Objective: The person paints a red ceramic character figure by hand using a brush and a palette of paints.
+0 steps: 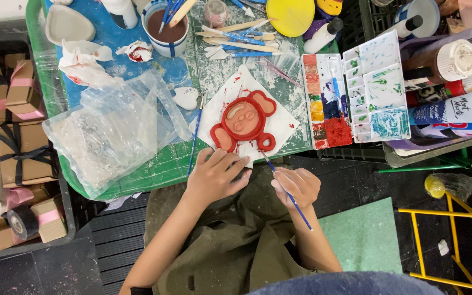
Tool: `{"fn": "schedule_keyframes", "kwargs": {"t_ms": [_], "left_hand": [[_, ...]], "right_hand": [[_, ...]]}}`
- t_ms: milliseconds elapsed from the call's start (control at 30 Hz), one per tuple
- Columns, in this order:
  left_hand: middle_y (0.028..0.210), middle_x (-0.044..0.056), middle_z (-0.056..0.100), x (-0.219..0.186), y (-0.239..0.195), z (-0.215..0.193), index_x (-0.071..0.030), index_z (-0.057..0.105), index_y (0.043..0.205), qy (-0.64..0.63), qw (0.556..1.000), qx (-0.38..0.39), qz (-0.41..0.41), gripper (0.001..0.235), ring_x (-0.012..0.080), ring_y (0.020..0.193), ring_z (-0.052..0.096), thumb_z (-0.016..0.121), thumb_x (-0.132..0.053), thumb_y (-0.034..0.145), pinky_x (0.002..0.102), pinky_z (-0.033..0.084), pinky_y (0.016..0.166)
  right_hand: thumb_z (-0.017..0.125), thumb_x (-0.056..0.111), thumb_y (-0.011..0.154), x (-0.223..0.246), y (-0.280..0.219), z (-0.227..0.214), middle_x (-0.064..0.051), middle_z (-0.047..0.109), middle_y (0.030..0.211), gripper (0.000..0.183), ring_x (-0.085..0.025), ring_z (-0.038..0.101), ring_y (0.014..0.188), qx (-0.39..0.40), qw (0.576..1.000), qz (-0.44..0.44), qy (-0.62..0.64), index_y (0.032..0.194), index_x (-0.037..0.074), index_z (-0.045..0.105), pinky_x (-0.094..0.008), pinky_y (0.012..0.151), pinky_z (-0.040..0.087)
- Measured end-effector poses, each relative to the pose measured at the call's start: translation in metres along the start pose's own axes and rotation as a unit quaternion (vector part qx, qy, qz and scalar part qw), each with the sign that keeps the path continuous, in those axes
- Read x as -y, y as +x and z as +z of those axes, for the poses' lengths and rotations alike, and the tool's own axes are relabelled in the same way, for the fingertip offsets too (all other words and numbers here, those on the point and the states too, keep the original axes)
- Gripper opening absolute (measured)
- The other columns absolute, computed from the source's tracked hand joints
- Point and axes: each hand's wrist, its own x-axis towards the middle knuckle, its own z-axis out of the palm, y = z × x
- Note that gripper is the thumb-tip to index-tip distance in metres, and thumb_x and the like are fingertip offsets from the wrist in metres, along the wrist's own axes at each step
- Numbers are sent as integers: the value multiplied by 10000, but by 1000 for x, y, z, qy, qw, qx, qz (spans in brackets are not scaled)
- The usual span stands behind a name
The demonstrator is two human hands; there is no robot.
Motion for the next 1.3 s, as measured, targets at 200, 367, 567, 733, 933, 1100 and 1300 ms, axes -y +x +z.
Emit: {"fn": "schedule_keyframes", "kwargs": {"t_ms": [200, 367, 567, 733, 933, 1100, 1300], "left_hand": [[971, -54, 661, 0, -2, 1, -187, 767, 1077, -7, 1000, -1, -6, 254, 149, 975, 598, 764, -371, 901, 367, 409, 924], [979, -48, 670, 2, -2, 2, -176, 765, 1062, -7, 1000, -7, 0, 254, 152, 981, 604, 767, -376, 905, 368, 411, 919], [986, -40, 670, 2, -2, 1, -169, 773, 1074, -18, 1000, -14, -3, 259, 151, 973, 606, 765, -365, 905, 367, 410, 912], [991, -43, 665, 2, -2, 1, -173, 771, 1066, -14, 1000, -16, -4, 253, 146, 983, 605, 769, -358, 894, 367, 410, 921], [994, -42, 665, 2, -2, 0, -169, 767, 1063, -19, 1000, -19, -5, 254, 152, 992, 606, 773, -355, 890, 367, 410, 921], [991, -37, 663, 2, -2, 0, -166, 769, 1068, -22, 1000, -18, -7, 258, 156, 985, 604, 773, -355, 893, 368, 413, 924], [988, -41, 663, 1, -2, -1, -170, 769, 1059, -22, 1000, -17, -9, 245, 154, 981, 604, 771, -351, 893, 369, 419, 934]], "right_hand": [[758, 220, 977, 3, 7, 4, -109, 738, 822, 187, -237, 694, 638, 18, 1000, -10, -16, 979, 42, 703, -296, 561, 495], [718, 185, 985, 6, 4, 2, -107, 729, 811, 158, -244, 687, 643, 17, 999, 20, -24, 958, 30, 703, -302, 571, 495], [732, 195, 975, 3, 4, 3, -103, 728, 797, 169, -230, 683, 627, 25, 999, -1, -20, 942, 31, 707, -300, 553, 480], [741, 184, 958, 2, 6, 4, -105, 723, 806, 150, -239, 674, 631, 41, 999, -13, -30, 954, 39, 704, -309, 559, 486], [737, 182, 963, 1, 3, 4, -96, 709, 799, 147, -239, 678, 639, 46, 998, -37, -32, 973, 43, 688, -309, 562, 489], [739, 200, 972, -2, 4, 3, -91, 714, 825, 168, -231, 690, 665, 70, 996, -53, -36, 1010, 57, 661, -312, 560, 473], [731, 248, 973, 4, 7, 3, -86, 716, 829, 191, -227, 683, 661, 84, 994, -49, -56, 1007, 77, 653, -315, 558, 458]]}}
